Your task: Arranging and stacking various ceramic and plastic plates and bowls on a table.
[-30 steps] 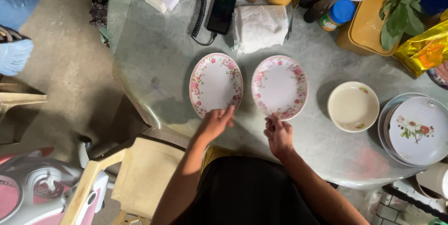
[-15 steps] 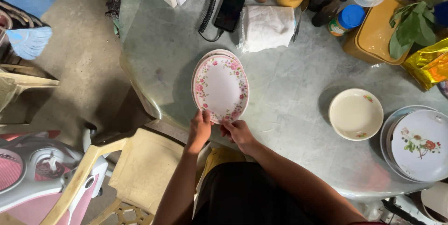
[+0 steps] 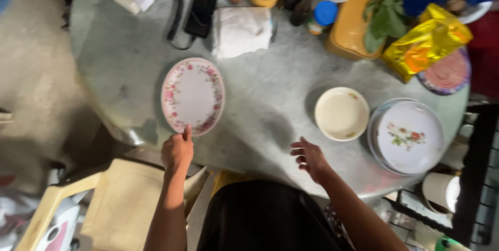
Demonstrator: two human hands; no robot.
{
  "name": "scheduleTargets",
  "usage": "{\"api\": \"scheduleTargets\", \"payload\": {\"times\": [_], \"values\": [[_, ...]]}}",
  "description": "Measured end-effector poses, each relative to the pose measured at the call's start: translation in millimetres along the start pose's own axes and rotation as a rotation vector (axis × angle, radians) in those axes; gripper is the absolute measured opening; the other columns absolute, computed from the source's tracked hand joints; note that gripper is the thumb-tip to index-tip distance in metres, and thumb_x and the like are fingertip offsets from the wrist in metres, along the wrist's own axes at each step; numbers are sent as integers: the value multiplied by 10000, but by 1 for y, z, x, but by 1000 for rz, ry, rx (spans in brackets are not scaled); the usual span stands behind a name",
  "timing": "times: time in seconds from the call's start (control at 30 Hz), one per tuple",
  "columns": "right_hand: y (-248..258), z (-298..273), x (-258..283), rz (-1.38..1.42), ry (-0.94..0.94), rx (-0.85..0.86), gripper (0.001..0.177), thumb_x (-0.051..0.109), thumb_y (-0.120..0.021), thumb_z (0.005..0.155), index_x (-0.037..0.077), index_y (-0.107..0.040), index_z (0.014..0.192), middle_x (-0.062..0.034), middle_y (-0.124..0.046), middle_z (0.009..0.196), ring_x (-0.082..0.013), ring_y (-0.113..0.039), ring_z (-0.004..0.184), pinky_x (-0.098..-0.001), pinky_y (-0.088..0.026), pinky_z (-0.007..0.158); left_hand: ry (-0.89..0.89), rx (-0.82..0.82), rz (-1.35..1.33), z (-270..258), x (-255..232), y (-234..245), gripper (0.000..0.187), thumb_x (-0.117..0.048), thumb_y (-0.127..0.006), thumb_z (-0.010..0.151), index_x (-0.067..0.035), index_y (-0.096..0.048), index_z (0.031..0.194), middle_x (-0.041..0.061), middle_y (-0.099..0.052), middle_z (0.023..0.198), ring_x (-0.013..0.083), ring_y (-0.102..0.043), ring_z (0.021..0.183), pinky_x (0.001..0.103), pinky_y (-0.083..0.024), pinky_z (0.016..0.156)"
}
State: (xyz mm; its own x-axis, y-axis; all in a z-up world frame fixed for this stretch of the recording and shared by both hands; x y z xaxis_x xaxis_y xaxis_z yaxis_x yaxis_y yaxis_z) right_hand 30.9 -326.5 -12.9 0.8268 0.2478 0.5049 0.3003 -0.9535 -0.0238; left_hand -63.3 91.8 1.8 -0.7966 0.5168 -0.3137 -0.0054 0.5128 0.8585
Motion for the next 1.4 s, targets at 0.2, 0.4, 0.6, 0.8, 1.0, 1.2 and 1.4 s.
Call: {"api": "scheduleTargets", "payload": {"times": [0.2,0.4,0.6,0.8,1.0,1.2,1.4], "values": [[125,15,-19,275,-43,-265,535,493,-464,1036,-4,-655,1086,-63,-603,820,-123,-438,581,-293,-334,471,-274,327,-88,-53,-113,-102,691,-626,-406,1026,-104,-736,715,120,-732,680,342,-753,732,457,-578,758],[149,26,-21,292,65,-396,386,331,-609,989,-12,-662,819,-53,-607,641,-120,-409,455,-280,-260,400,-579,540,-107,-117,-225,-154,714,-616,-418,1019,-54,-700,681,115,-686,590,295,-721,618,438,-569,718],[144,15,-10,397,101,-349,257,158,-561,933,-28,-660,787,-61,-600,625,-114,-399,435,-288,-255,385,-614,587,-7,-136,-292,-166,652,-609,-438,992,-95,-735,723,68,-711,606,272,-725,636,411,-566,716],[127,-7,-6,465,290,-249,349,210,-546,988,-70,-682,830,-58,-578,648,-111,-401,465,-278,-307,424,-476,607,-84,-133,-306,-178,664,-593,-459,986,-52,-740,724,60,-731,632,223,-720,630,387,-556,671],[92,-33,7,479,364,-141,495,392,-530,1035,-57,-690,901,-66,-601,683,-101,-440,504,-261,-350,452,-383,551,-446,-106,-277,-176,499,-405,-513,1004,-4,-716,789,87,-696,648,187,-621,554,378,-484,559],[97,20,-28,669,186,-322,511,455,-485,1031,-23,-663,990,-111,-679,733,-109,-443,478,-266,-311,406,-246,463,-591,-49,-217,-158,460,-380,-531,1027,12,-707,866,71,-700,704,147,-601,592,349,-476,574],[110,60,-31,670,246,-481,331,263,-511,1022,-47,-609,956,-117,-688,748,-110,-430,447,-281,-292,376,-178,380,-593,-4,-159,-153,517,-415,-518,1045,25,-713,858,74,-685,703,137,-603,619,344,-466,589]]}}
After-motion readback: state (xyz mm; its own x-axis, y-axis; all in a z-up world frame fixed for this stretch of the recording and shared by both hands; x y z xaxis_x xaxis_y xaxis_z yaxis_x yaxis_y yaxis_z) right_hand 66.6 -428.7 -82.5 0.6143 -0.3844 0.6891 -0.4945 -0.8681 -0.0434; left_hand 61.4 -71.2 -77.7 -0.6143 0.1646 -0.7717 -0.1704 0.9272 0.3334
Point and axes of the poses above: each hand's wrist, its own z-axis towards the middle knuckle, its own y-axis out of the back of the hand, x = y × z, the point moved 6 cm from there along z, towards the middle knuckle
